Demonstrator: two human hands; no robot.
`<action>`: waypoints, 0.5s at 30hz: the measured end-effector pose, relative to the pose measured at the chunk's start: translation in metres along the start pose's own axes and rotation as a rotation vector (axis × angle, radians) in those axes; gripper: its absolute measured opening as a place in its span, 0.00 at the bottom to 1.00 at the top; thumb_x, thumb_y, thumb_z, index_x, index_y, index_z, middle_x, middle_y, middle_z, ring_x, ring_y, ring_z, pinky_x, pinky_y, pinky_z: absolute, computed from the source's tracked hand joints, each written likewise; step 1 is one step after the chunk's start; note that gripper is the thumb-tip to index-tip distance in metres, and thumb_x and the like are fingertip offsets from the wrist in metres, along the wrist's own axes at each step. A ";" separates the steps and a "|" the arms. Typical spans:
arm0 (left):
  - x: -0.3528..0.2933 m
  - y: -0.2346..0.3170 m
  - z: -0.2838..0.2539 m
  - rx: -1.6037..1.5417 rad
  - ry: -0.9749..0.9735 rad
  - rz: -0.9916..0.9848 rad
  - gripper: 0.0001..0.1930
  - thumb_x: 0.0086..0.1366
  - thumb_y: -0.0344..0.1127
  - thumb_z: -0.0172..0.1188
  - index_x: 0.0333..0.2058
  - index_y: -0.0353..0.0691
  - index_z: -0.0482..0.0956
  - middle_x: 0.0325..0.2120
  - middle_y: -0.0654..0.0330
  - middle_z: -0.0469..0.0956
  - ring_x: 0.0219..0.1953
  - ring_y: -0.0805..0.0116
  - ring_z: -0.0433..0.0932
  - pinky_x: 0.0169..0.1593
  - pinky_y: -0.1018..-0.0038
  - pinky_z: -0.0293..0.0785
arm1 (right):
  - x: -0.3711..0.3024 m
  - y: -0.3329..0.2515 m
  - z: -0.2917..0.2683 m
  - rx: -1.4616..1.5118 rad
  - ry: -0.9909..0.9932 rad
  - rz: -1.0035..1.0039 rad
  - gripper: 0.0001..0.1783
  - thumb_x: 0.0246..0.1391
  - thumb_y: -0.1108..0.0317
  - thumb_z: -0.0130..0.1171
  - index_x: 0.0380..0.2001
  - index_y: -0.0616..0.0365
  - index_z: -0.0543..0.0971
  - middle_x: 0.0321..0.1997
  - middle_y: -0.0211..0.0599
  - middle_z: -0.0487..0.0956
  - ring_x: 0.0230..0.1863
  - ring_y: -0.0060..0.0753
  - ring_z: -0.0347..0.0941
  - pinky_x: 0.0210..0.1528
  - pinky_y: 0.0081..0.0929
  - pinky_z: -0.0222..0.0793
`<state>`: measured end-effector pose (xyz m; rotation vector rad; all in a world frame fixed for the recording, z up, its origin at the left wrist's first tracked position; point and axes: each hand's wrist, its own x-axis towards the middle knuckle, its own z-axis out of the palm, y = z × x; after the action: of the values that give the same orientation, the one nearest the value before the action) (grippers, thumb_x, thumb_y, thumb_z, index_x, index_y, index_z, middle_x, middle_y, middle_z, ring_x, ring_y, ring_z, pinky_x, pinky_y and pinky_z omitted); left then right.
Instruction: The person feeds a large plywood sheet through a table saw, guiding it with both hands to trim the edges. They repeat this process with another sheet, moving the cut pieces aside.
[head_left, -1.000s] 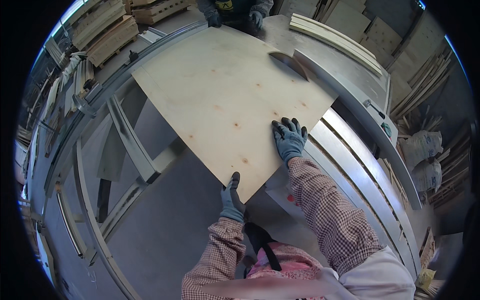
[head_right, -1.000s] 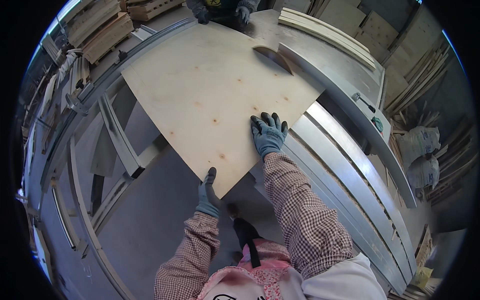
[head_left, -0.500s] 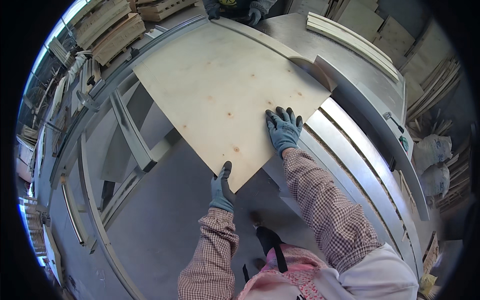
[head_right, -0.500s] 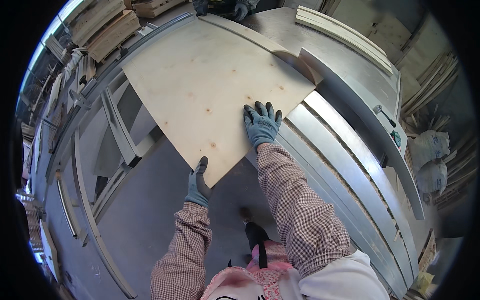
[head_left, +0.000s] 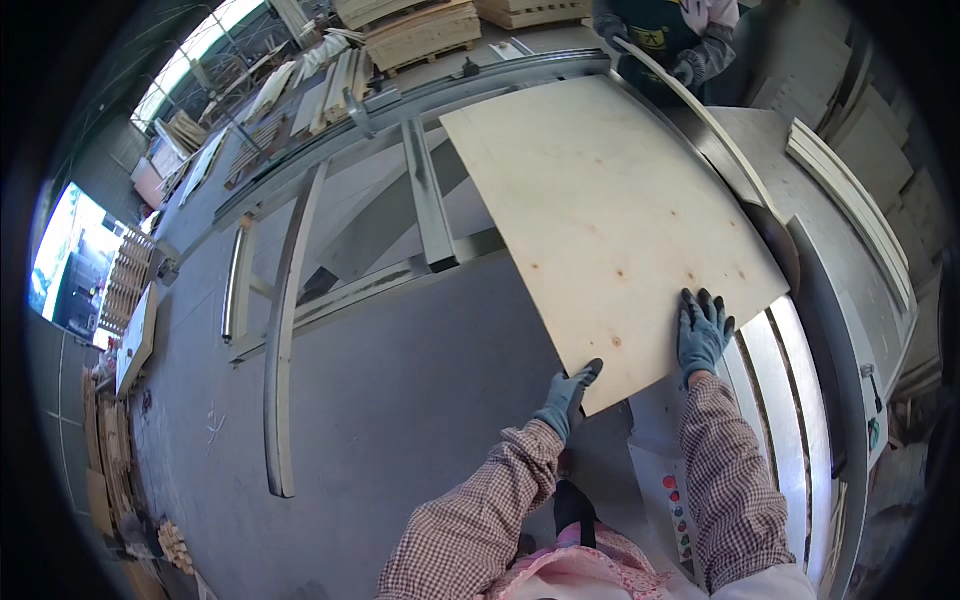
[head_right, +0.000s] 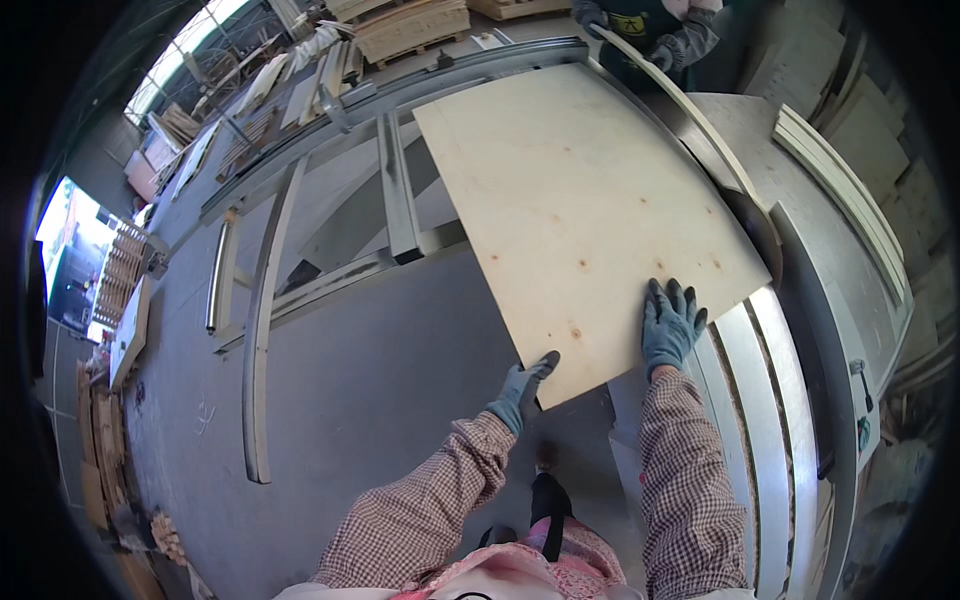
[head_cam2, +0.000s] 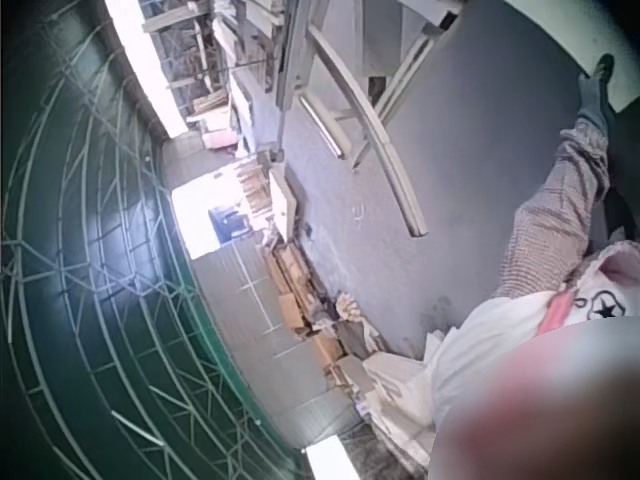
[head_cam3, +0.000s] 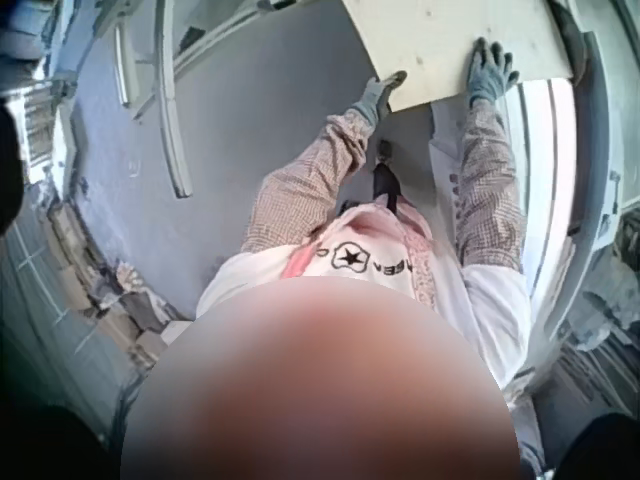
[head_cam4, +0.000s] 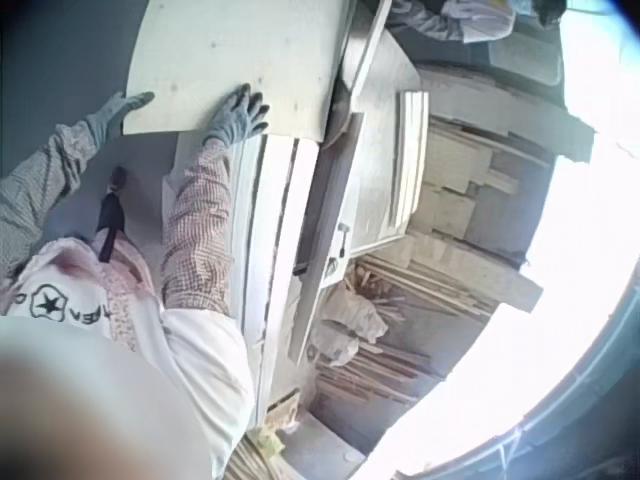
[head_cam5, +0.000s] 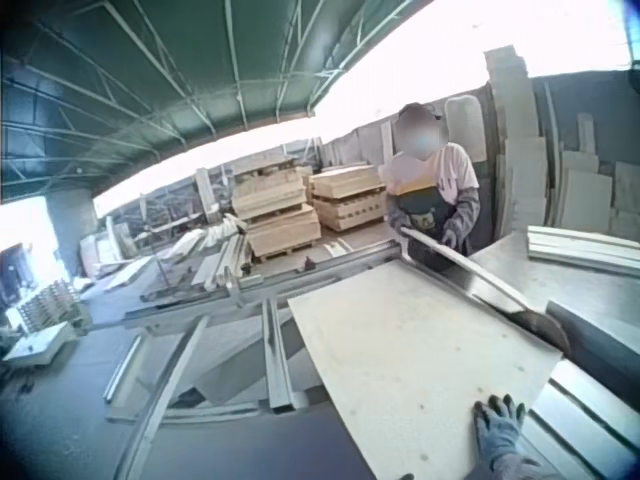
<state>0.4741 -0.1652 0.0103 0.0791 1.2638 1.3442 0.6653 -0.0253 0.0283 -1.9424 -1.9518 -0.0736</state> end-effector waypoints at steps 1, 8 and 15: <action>0.002 0.002 0.005 -0.007 0.028 -0.025 0.25 0.52 0.38 0.70 0.44 0.32 0.71 0.37 0.53 0.77 0.34 0.64 0.78 0.35 0.69 0.78 | 0.005 -0.001 -0.001 -0.010 -0.003 -0.011 0.21 0.58 0.50 0.45 0.55 0.29 0.72 0.64 0.24 0.65 0.69 0.35 0.50 0.69 0.46 0.32; 0.014 -0.028 -0.018 -0.116 -0.077 -0.063 0.25 0.54 0.39 0.69 0.45 0.32 0.70 0.35 0.53 0.78 0.33 0.62 0.80 0.32 0.65 0.81 | -0.005 -0.001 0.008 -0.012 -0.048 -0.078 0.23 0.57 0.54 0.48 0.57 0.30 0.70 0.65 0.25 0.63 0.70 0.34 0.48 0.69 0.44 0.32; 0.023 -0.056 -0.027 -0.063 -0.192 -0.121 0.22 0.57 0.40 0.66 0.47 0.37 0.74 0.38 0.58 0.79 0.36 0.68 0.79 0.36 0.68 0.79 | -0.009 0.006 0.015 -0.024 -0.102 -0.084 0.23 0.57 0.56 0.48 0.57 0.31 0.70 0.66 0.24 0.62 0.70 0.33 0.47 0.70 0.44 0.31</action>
<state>0.4860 -0.1827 -0.0526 0.0845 1.0477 1.2402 0.6674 -0.0290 0.0099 -1.9138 -2.1071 -0.0217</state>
